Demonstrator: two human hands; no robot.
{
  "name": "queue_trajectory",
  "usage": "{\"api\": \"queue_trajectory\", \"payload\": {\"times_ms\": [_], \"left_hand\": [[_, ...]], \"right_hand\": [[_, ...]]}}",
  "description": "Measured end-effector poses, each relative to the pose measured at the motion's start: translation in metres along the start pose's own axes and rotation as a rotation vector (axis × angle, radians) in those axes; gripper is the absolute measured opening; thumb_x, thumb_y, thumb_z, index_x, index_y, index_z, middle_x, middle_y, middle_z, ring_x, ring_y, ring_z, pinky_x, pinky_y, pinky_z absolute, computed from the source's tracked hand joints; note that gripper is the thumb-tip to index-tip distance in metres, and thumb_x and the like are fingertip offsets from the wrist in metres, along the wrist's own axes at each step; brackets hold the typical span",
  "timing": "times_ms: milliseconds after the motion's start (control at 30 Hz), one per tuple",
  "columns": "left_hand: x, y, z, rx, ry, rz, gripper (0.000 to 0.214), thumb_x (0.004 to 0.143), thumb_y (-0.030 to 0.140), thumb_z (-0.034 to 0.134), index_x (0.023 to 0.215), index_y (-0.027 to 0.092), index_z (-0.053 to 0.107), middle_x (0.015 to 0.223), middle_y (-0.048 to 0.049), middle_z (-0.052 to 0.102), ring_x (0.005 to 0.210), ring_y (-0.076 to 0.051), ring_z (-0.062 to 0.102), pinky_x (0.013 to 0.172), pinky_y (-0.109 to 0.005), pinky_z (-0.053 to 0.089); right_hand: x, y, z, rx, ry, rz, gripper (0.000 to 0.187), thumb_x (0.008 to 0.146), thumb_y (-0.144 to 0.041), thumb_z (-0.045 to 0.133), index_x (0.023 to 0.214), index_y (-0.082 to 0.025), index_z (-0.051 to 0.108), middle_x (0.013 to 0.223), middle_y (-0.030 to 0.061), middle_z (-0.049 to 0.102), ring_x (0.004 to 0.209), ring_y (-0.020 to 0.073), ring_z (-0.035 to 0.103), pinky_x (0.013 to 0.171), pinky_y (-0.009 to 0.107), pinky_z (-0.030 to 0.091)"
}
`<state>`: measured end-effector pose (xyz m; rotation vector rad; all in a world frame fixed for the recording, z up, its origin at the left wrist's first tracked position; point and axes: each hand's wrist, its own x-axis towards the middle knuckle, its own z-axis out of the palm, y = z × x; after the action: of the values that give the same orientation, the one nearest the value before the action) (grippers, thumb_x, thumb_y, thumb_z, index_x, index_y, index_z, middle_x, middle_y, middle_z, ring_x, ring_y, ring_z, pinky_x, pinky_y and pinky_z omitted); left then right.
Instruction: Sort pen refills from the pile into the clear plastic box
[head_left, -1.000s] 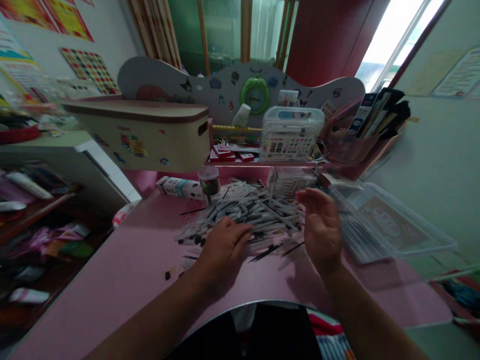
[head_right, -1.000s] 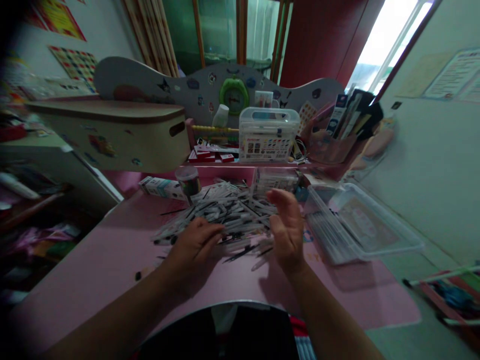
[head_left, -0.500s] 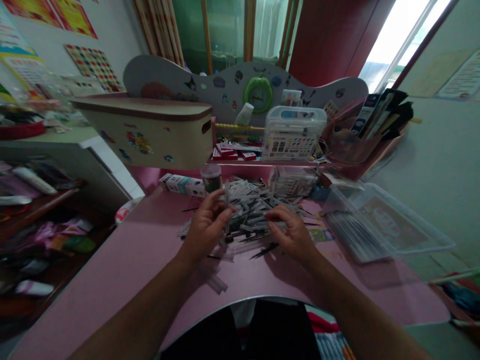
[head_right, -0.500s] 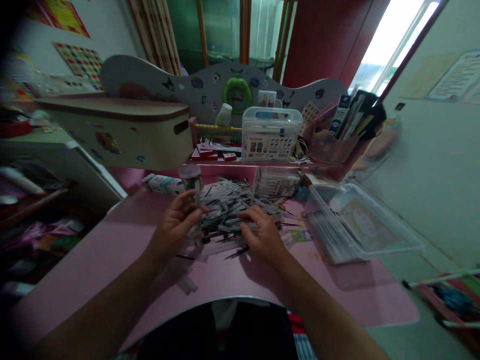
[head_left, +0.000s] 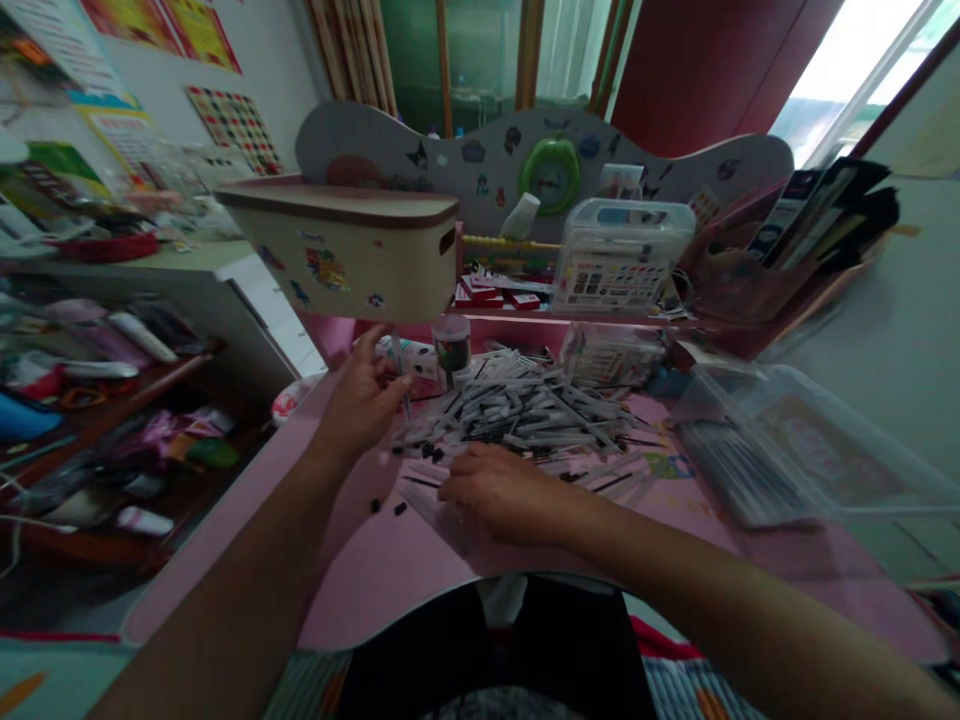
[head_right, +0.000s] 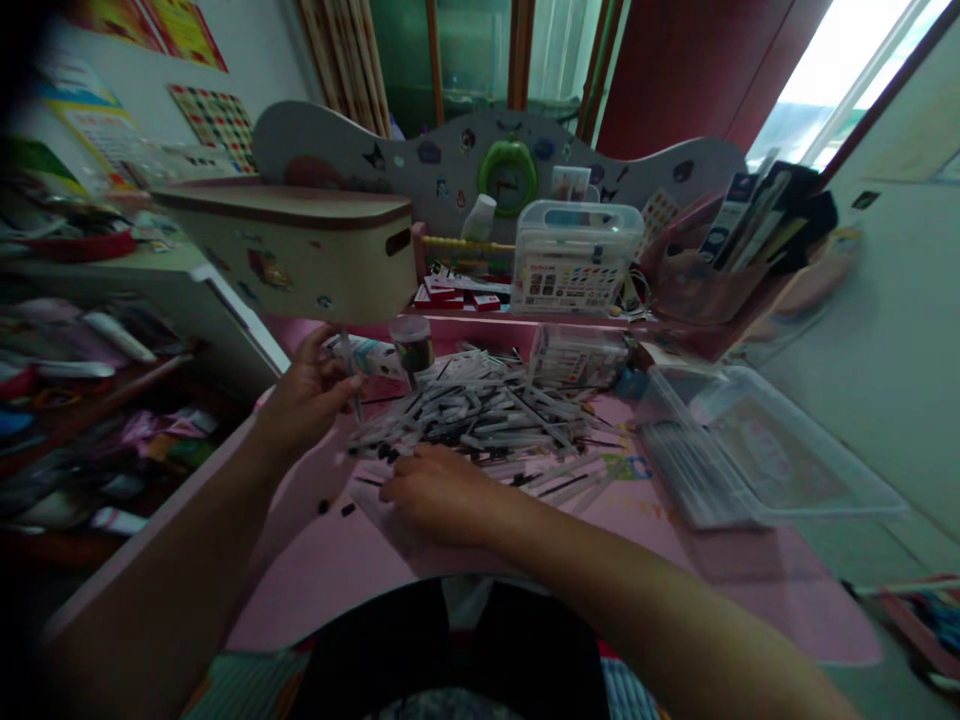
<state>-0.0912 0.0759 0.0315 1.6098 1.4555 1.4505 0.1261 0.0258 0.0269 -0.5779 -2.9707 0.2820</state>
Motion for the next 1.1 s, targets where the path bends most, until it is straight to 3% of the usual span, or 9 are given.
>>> {"api": "queue_trajectory", "payload": {"times_ms": [167, 300, 433, 567, 733, 867, 967, 1100], "left_hand": [[-0.009, -0.011, 0.011, -0.079, 0.045, -0.047, 0.057, 0.08, 0.025, 0.062, 0.131, 0.024, 0.038, 0.075, 0.0037, 0.059, 0.061, -0.016, 0.066, 0.044, -0.019, 0.045], [-0.013, -0.015, 0.017, -0.166, 0.023, -0.066, 0.05, 0.082, 0.027, 0.06, 0.126, 0.024, 0.037, 0.074, 0.0036, 0.061, 0.055, -0.014, 0.065, 0.042, -0.018, 0.043], [-0.015, -0.016, 0.022, -0.199, -0.015, -0.039, 0.052, 0.083, 0.027, 0.06, 0.129, 0.024, 0.037, 0.075, 0.0037, 0.061, 0.057, -0.013, 0.065, 0.043, -0.018, 0.043], [-0.017, -0.016, 0.026, -0.204, -0.043, -0.046, 0.057, 0.084, 0.027, 0.06, 0.135, 0.024, 0.036, 0.077, 0.0032, 0.061, 0.058, -0.013, 0.064, 0.045, -0.018, 0.043], [-0.021, -0.013, 0.029, -0.229, -0.099, -0.045, 0.054, 0.085, 0.029, 0.061, 0.135, 0.023, 0.04, 0.08, 0.0021, 0.063, 0.06, -0.012, 0.063, 0.049, -0.019, 0.043], [-0.026, 0.005, 0.034, -0.248, -0.182, -0.042, 0.052, 0.086, 0.03, 0.061, 0.134, 0.023, 0.042, 0.081, 0.0033, 0.062, 0.063, -0.011, 0.062, 0.055, -0.02, 0.045], [-0.035, 0.027, 0.043, -0.307, -0.37, -0.134, 0.053, 0.085, 0.031, 0.062, 0.133, 0.022, 0.042, 0.078, 0.0035, 0.062, 0.06, -0.01, 0.059, 0.056, -0.021, 0.045], [-0.055, 0.044, 0.064, -0.443, -0.613, -0.375, 0.056, 0.084, 0.035, 0.063, 0.132, 0.02, 0.039, 0.074, 0.003, 0.063, 0.054, -0.01, 0.056, 0.052, -0.021, 0.041]], "right_hand": [[0.048, -0.011, 0.03, -0.048, 0.089, -0.032, 0.02, 0.093, -0.024, 0.055, 0.1, -0.017, 0.072, 0.095, 0.0093, 0.067, 0.091, 0.0239, 0.059, 0.078, 0.035, 0.044], [0.061, -0.016, 0.047, -0.065, 0.131, -0.018, 0.023, 0.094, -0.022, 0.051, 0.1, -0.015, 0.072, 0.096, 0.0108, 0.068, 0.09, 0.026, 0.06, 0.071, 0.036, 0.045], [0.063, -0.019, 0.05, -0.053, 0.132, -0.012, 0.022, 0.092, -0.021, 0.051, 0.096, -0.014, 0.072, 0.092, 0.0119, 0.068, 0.088, 0.0257, 0.059, 0.071, 0.036, 0.045], [0.059, -0.016, 0.038, 0.047, 0.151, -0.016, 0.017, 0.087, -0.023, 0.058, 0.091, -0.016, 0.073, 0.089, 0.0098, 0.068, 0.086, 0.0223, 0.059, 0.073, 0.033, 0.044], [0.023, 0.014, 0.003, 0.543, 0.296, 0.238, 0.01, 0.075, -0.008, 0.059, 0.077, -0.015, 0.066, 0.07, -0.0012, 0.06, 0.067, 0.0113, 0.053, 0.065, 0.023, 0.039], [-0.023, 0.044, -0.017, 0.993, 0.456, 0.481, 0.007, 0.071, -0.013, 0.063, 0.076, -0.016, 0.061, 0.064, -0.0052, 0.054, 0.059, 0.0086, 0.049, 0.058, 0.021, 0.037], [-0.047, 0.055, -0.018, 1.262, 0.612, 0.574, 0.016, 0.065, -0.021, 0.072, 0.076, -0.017, 0.06, 0.064, -0.006, 0.055, 0.056, 0.0079, 0.048, 0.055, 0.021, 0.036], [-0.055, 0.057, -0.01, 1.532, 0.775, 0.574, 0.025, 0.06, -0.022, 0.078, 0.074, -0.018, 0.058, 0.062, -0.0067, 0.056, 0.052, 0.0074, 0.049, 0.052, 0.021, 0.036]]}}
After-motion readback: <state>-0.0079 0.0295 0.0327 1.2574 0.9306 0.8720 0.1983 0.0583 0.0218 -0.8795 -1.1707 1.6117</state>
